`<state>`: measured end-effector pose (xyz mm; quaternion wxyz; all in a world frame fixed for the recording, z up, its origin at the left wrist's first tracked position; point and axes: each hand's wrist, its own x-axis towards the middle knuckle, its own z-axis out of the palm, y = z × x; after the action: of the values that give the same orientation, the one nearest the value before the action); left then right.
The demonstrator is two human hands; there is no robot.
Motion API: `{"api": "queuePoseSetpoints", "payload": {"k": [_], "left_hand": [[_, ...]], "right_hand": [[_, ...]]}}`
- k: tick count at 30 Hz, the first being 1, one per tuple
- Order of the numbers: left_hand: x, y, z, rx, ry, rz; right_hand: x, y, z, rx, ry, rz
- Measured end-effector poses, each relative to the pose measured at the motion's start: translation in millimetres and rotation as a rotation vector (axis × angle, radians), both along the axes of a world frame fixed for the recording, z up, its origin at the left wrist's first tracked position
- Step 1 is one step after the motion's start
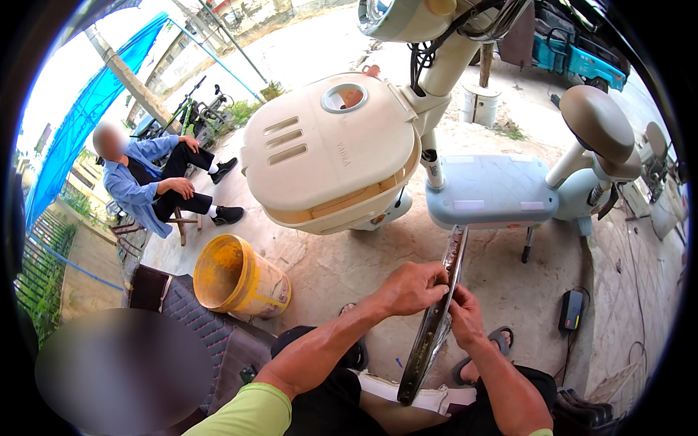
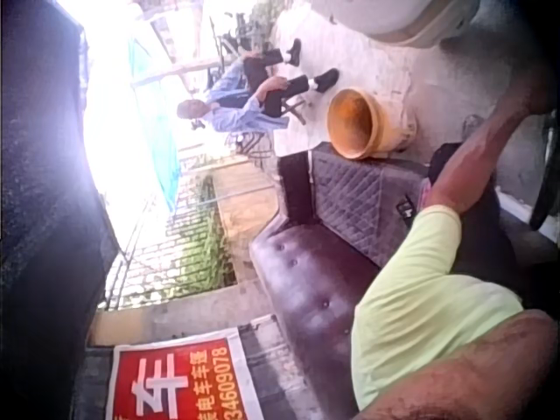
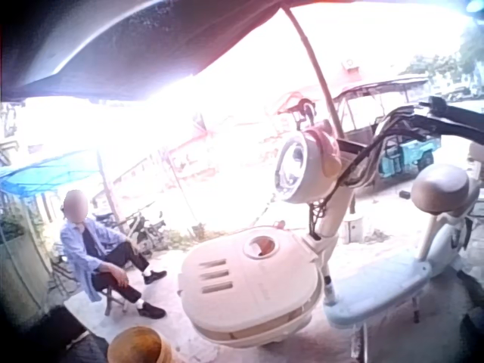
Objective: The person sits and works on a bicycle wheel rim, repeatedly pressing and adjusting small metal components along the rim's edge with both hands. The person rotates the rim to access different sections while maintaining a seated position.
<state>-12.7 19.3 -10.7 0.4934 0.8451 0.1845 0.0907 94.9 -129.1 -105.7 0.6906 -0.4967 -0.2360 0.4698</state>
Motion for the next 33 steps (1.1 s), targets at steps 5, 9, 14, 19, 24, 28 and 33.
{"api": "queuePoseSetpoints", "payload": {"k": [5, 9, 14, 19, 24, 28, 33], "left_hand": [[-1, -1, 12, 0.013, 0.021, 0.000], [-1, 0, -3, 0.013, -0.028, 0.004], [-1, -1, 12, 0.024, 0.003, 0.000], [0, 1, -2, 0.022, 0.003, 0.003], [0, -1, 11, 0.002, 0.032, -0.003], [0, 1, 1, 0.017, -0.006, -0.016], [0, 0, 4, 0.004, 0.029, 0.009]], "right_hand": [[0, 0, 2, -0.017, 0.003, -0.013], [-2, 2, 5, -0.018, -0.007, 0.002], [0, 1, 6, -0.025, -0.011, 0.000], [-2, 1, 6, -0.030, -0.021, -0.005], [1, 0, 9, -0.032, -0.030, 0.013], [0, 0, 6, -0.037, 0.019, 0.015], [0, -1, 13, -0.063, -0.007, 0.017]]}}
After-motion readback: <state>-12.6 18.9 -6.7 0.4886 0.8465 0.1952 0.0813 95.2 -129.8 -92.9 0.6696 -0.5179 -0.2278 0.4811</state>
